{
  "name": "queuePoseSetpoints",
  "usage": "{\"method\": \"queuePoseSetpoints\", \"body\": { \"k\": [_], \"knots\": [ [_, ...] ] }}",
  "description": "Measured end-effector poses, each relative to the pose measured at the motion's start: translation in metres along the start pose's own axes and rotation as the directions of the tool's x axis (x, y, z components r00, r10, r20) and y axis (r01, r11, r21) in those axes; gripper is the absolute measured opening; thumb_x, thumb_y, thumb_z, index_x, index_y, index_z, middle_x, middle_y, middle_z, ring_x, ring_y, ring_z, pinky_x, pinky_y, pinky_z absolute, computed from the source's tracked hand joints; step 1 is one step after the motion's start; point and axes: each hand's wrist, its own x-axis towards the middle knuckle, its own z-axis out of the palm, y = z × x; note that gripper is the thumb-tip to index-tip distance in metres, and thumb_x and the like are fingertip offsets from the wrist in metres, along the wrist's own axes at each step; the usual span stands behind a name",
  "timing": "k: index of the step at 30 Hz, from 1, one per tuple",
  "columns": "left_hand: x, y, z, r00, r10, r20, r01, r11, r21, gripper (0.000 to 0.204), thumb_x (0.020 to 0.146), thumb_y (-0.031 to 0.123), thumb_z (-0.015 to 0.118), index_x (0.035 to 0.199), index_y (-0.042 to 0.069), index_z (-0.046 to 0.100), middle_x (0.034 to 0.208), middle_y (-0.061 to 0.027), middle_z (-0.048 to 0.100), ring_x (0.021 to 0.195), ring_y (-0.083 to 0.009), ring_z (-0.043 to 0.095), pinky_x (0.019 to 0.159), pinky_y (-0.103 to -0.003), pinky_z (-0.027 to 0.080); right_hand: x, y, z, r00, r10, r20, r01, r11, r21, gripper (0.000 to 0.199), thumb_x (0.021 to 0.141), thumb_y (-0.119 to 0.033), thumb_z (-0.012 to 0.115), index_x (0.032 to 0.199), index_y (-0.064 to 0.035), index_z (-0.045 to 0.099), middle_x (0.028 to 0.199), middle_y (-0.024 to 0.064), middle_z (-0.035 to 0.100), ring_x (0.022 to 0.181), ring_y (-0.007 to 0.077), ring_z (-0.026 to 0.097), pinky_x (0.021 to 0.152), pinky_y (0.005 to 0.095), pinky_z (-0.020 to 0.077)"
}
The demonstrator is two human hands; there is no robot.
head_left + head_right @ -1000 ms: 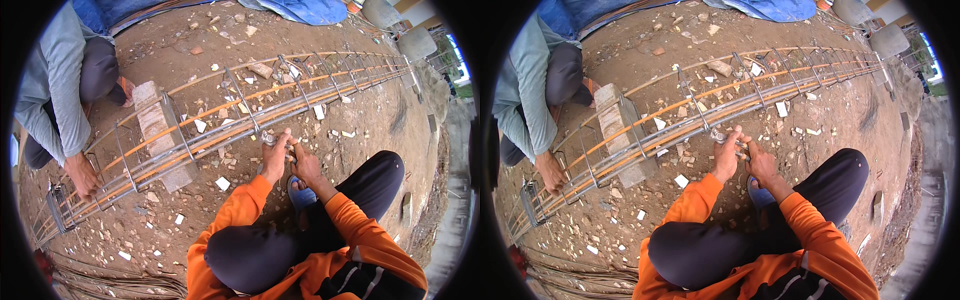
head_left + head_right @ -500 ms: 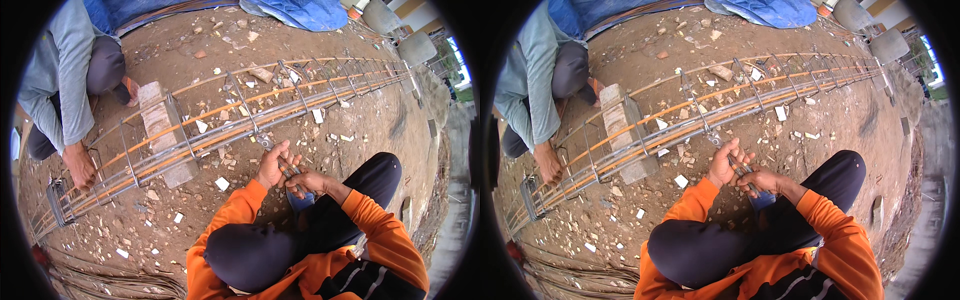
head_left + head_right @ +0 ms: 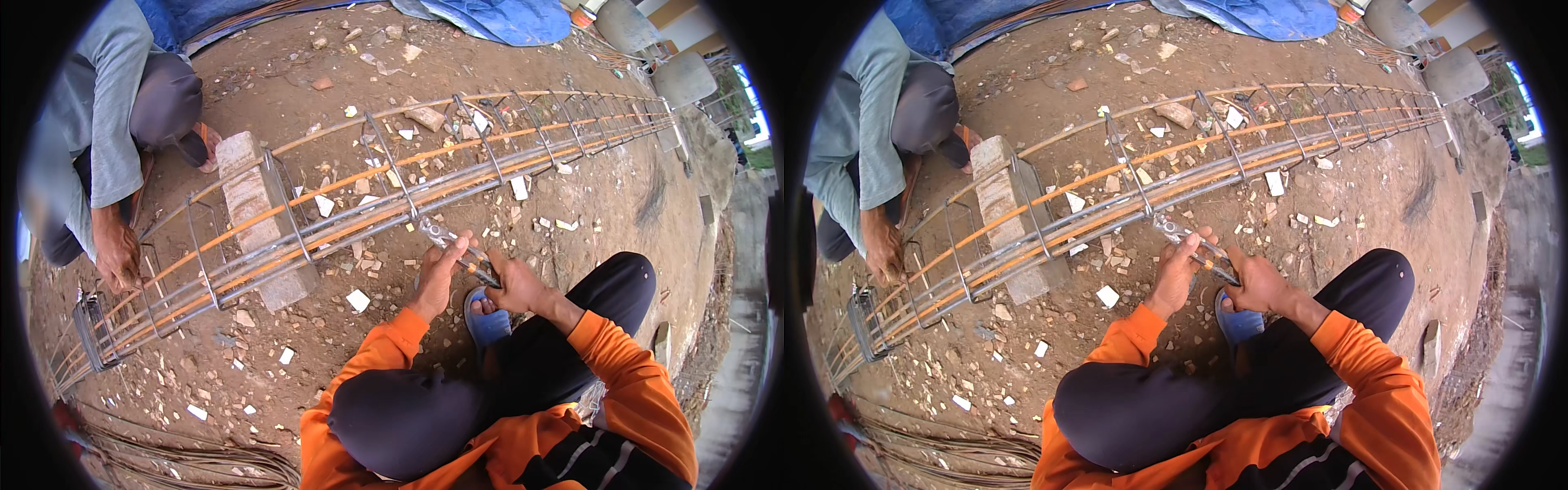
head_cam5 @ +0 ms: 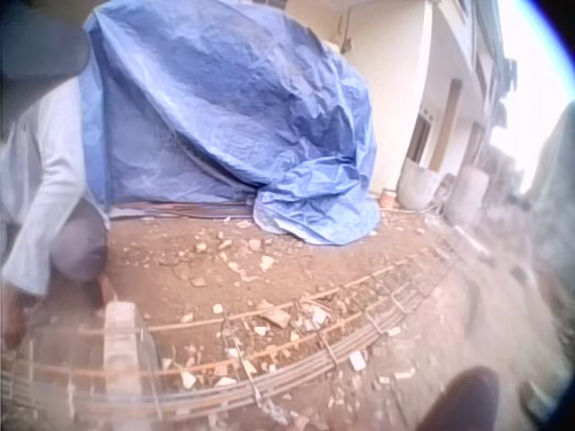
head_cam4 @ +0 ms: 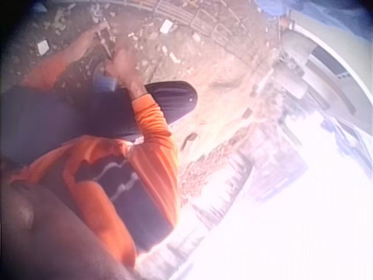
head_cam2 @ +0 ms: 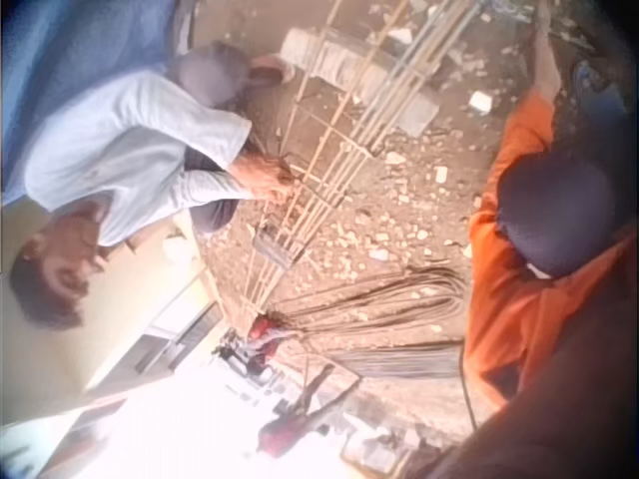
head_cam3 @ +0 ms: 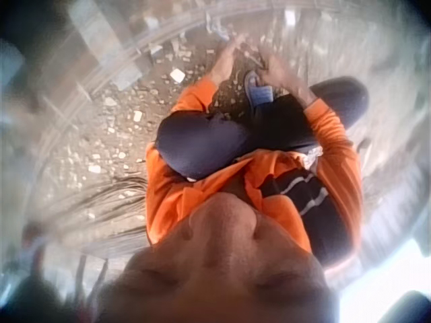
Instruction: The person uses pliers to twist wire ties around the intersections of a rebar cage, securing the grid structure. Another worker assists nearby by holding the rebar in place.
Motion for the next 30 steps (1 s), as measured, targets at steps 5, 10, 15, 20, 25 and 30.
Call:
{"method": "queuePoseSetpoints", "body": {
  "k": [5,10,15,20,25,30],
  "knots": [
    [-0.031,0.013,-0.026,0.929,0.350,-0.123,-0.282,0.881,0.379,0.034,0.093,0.032,0.068,0.106,0.001,0.065,0.100,-0.0069,0.066,0.093,-0.0158,0.060,0.085,-0.035,0.048,-0.002,0.025,0.001,0.918,-0.109,0.381,-0.219,0.661,0.718,0.023,0.078,-0.002,0.059,0.098,-0.0063,0.049,0.070,-0.0008,0.053,0.054,0.0081,0.049,0.044,0.0249,0.0374],
    [-0.033,0.082,-0.041,0.542,0.750,0.380,-0.438,-0.134,0.889,0.033,0.086,0.023,0.073,0.109,0.000,0.064,0.106,-0.0126,0.063,0.094,-0.0282,0.059,0.086,-0.040,0.045,0.017,0.023,-0.043,0.786,-0.086,0.612,-0.358,0.744,0.564,0.030,0.078,0.000,0.057,0.106,-0.0075,0.052,0.076,-0.0005,0.050,0.052,0.0028,0.038,0.043,0.0191,0.0277],
    [-0.021,0.126,-0.036,0.696,0.522,0.493,-0.305,-0.406,0.861,0.040,0.081,0.026,0.076,0.111,0.003,0.064,0.109,-0.0118,0.059,0.099,-0.0302,0.054,0.087,-0.041,0.041,0.041,0.053,-0.063,0.857,-0.338,0.389,0.387,0.921,-0.051,0.066,0.091,-0.017,0.055,0.150,-0.0005,0.031,0.132,0.0300,0.053,0.122,0.0439,0.053,0.106,0.0464,0.0424],
    [-0.006,0.146,-0.031,0.788,0.330,0.519,-0.350,-0.454,0.819,0.051,0.077,0.032,0.080,0.117,0.003,0.064,0.108,-0.0111,0.056,0.098,-0.0301,0.052,0.087,-0.042,0.042,0.057,0.059,-0.057,0.852,-0.316,0.418,0.372,0.926,-0.060,0.071,0.087,-0.014,0.056,0.151,-0.0015,0.028,0.134,0.0302,0.049,0.119,0.0467,0.053,0.105,0.0487,0.0430],
    [0.010,0.150,-0.028,0.838,0.304,0.454,-0.355,-0.330,0.875,0.060,0.076,0.040,0.082,0.122,0.006,0.061,0.124,-0.0125,0.057,0.119,-0.0334,0.052,0.102,-0.045,0.040,0.056,0.093,-0.016,0.839,-0.453,0.303,0.484,0.874,-0.033,0.075,0.087,-0.017,0.055,0.154,-0.0031,0.025,0.142,0.0321,0.044,0.125,0.0465,0.050,0.108,0.0464,0.0424],
    [0.013,0.157,-0.025,0.945,0.195,0.263,-0.234,-0.161,0.959,0.063,0.075,0.038,0.084,0.124,0.006,0.060,0.119,-0.0134,0.063,0.112,-0.0332,0.061,0.097,-0.043,0.046,0.034,0.126,-0.002,0.806,-0.455,0.380,0.490,0.872,0.005,0.073,0.089,-0.019,0.058,0.152,-0.0009,0.027,0.136,0.0286,0.049,0.120,0.0435,0.054,0.103,0.0460,0.0464]
  ]
}}
